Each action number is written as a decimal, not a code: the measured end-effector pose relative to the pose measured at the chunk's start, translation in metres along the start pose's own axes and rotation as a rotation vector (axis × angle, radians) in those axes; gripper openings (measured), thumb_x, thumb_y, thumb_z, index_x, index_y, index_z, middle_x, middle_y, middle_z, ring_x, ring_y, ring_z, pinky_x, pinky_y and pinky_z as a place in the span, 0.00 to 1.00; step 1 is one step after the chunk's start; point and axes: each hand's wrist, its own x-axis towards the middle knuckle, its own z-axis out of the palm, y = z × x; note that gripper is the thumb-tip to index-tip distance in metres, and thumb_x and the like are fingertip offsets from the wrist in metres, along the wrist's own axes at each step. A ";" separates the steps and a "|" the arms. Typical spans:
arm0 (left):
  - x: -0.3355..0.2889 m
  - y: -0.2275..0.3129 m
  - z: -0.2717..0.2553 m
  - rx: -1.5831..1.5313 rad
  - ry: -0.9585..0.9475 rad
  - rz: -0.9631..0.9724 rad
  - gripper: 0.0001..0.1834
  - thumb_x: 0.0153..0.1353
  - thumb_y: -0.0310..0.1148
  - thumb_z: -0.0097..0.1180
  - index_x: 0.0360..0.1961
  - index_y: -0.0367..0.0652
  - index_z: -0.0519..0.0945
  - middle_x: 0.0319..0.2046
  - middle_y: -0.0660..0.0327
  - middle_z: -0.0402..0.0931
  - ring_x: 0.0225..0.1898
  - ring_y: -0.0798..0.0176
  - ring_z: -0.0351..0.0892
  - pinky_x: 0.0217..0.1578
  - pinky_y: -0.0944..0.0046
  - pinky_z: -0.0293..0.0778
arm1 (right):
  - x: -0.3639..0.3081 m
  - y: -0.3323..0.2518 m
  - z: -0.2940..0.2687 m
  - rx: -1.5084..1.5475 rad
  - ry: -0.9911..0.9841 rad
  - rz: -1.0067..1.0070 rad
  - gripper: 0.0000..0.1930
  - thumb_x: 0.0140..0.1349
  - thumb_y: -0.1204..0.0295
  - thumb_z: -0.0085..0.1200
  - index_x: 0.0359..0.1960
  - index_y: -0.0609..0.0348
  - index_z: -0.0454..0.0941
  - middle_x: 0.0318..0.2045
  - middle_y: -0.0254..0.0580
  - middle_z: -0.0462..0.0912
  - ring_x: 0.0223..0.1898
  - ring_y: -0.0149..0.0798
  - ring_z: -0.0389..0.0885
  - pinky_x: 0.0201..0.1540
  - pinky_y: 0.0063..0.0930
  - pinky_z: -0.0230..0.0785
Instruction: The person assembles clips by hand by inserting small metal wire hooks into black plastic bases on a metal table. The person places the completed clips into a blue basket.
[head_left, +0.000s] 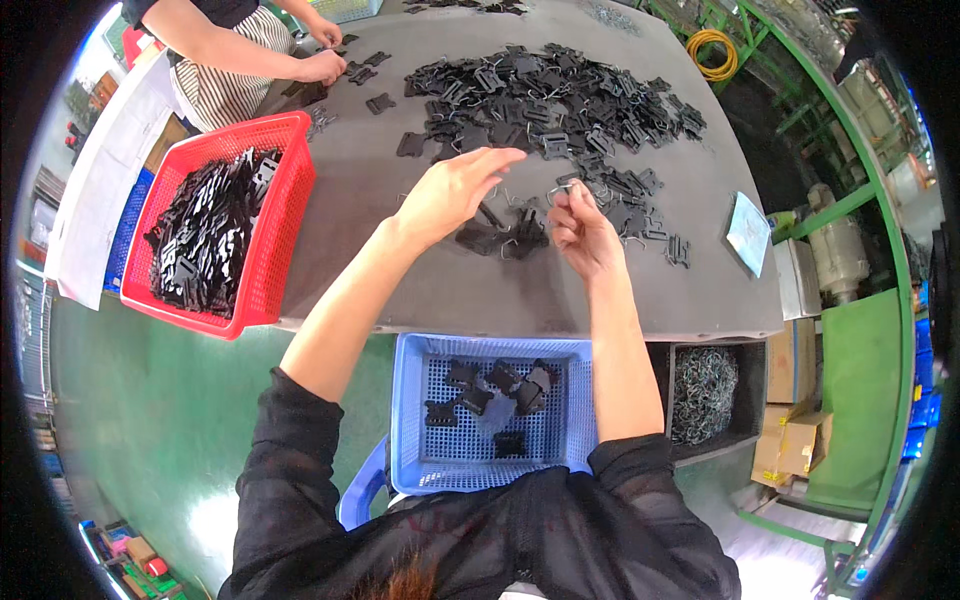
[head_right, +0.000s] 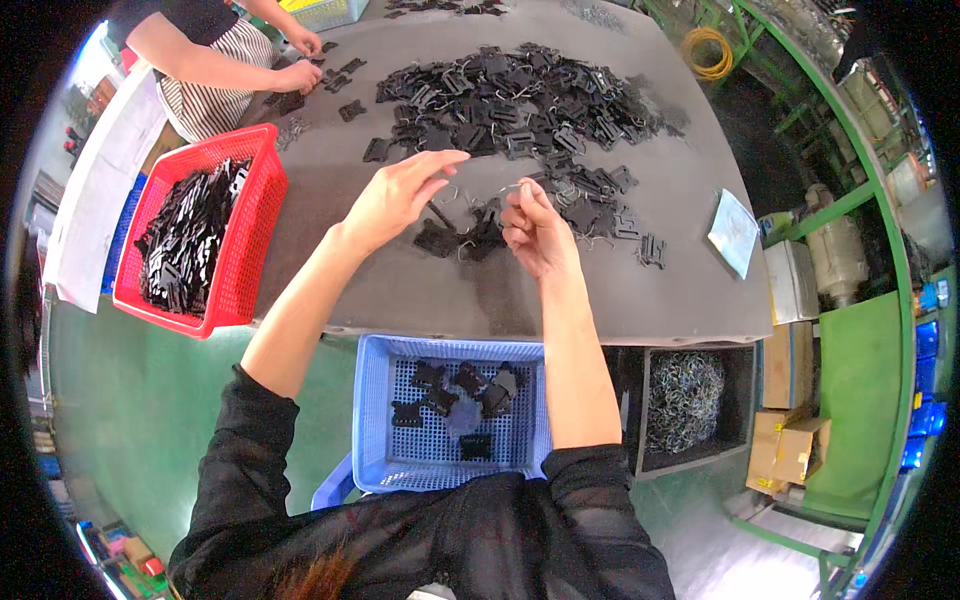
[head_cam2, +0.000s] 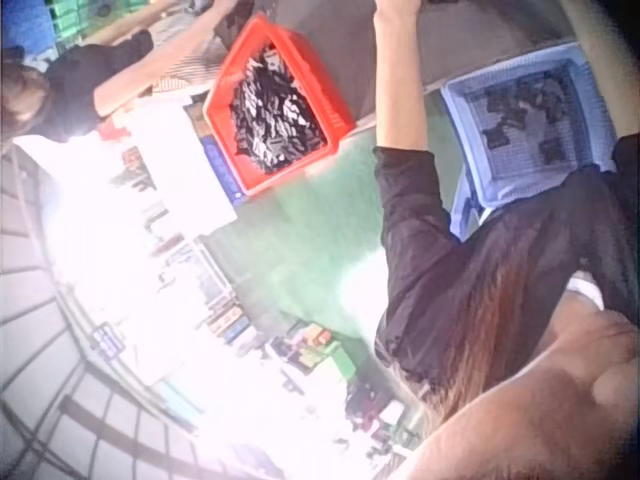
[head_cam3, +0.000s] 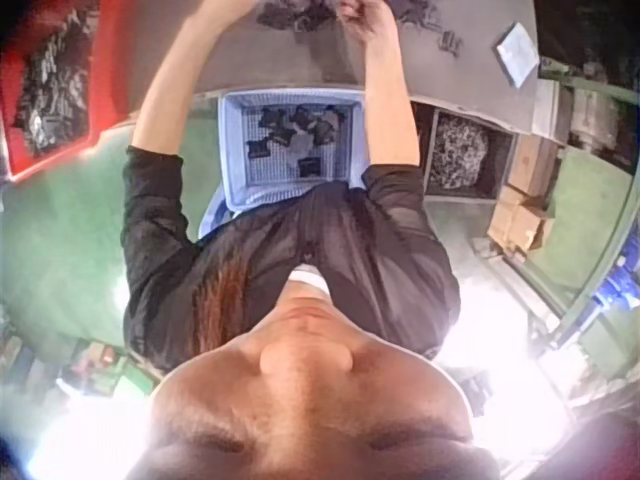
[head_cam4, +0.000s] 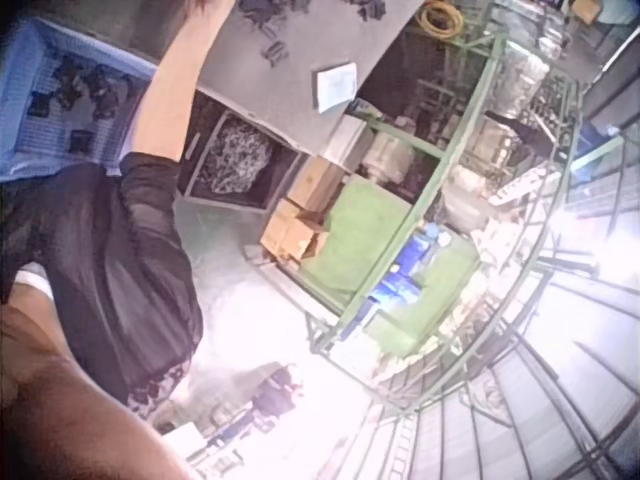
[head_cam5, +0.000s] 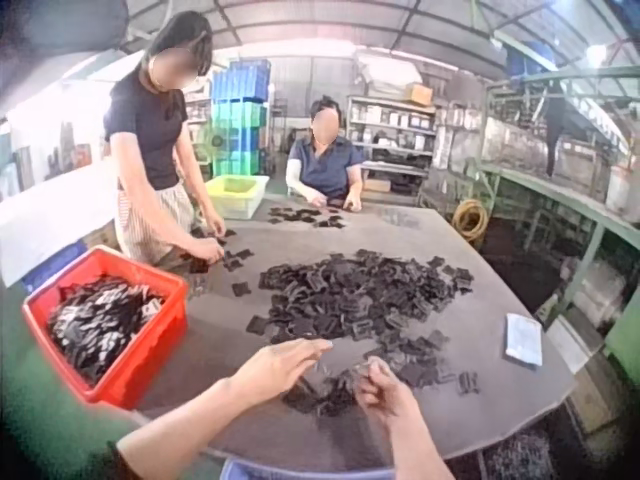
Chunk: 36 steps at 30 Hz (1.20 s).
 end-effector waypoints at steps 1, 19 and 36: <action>0.001 -0.002 0.003 0.046 -0.014 0.048 0.21 0.55 0.20 0.53 0.52 0.43 0.72 0.36 0.53 0.77 0.38 0.49 0.78 0.39 0.56 0.74 | 0.000 -0.004 0.004 -0.126 0.104 -0.020 0.08 0.61 0.71 0.56 0.41 0.50 0.75 0.31 0.30 0.73 0.27 0.24 0.68 0.21 0.15 0.57; -0.031 -0.038 0.018 0.269 -0.143 -0.503 0.14 0.54 0.36 0.58 0.42 0.44 0.79 0.39 0.54 0.80 0.40 0.52 0.80 0.43 0.56 0.74 | 0.042 0.001 0.018 -2.060 -0.008 -0.397 0.17 0.55 0.62 0.59 0.45 0.55 0.78 0.42 0.43 0.81 0.46 0.46 0.78 0.49 0.38 0.70; -0.024 0.004 0.085 -0.206 0.153 -0.352 0.22 0.52 0.23 0.56 0.51 0.37 0.73 0.49 0.46 0.74 0.50 0.46 0.75 0.50 0.58 0.71 | 0.014 0.014 0.028 -0.299 0.154 -0.082 0.06 0.61 0.77 0.54 0.39 0.64 0.75 0.36 0.44 0.82 0.30 0.29 0.79 0.27 0.17 0.73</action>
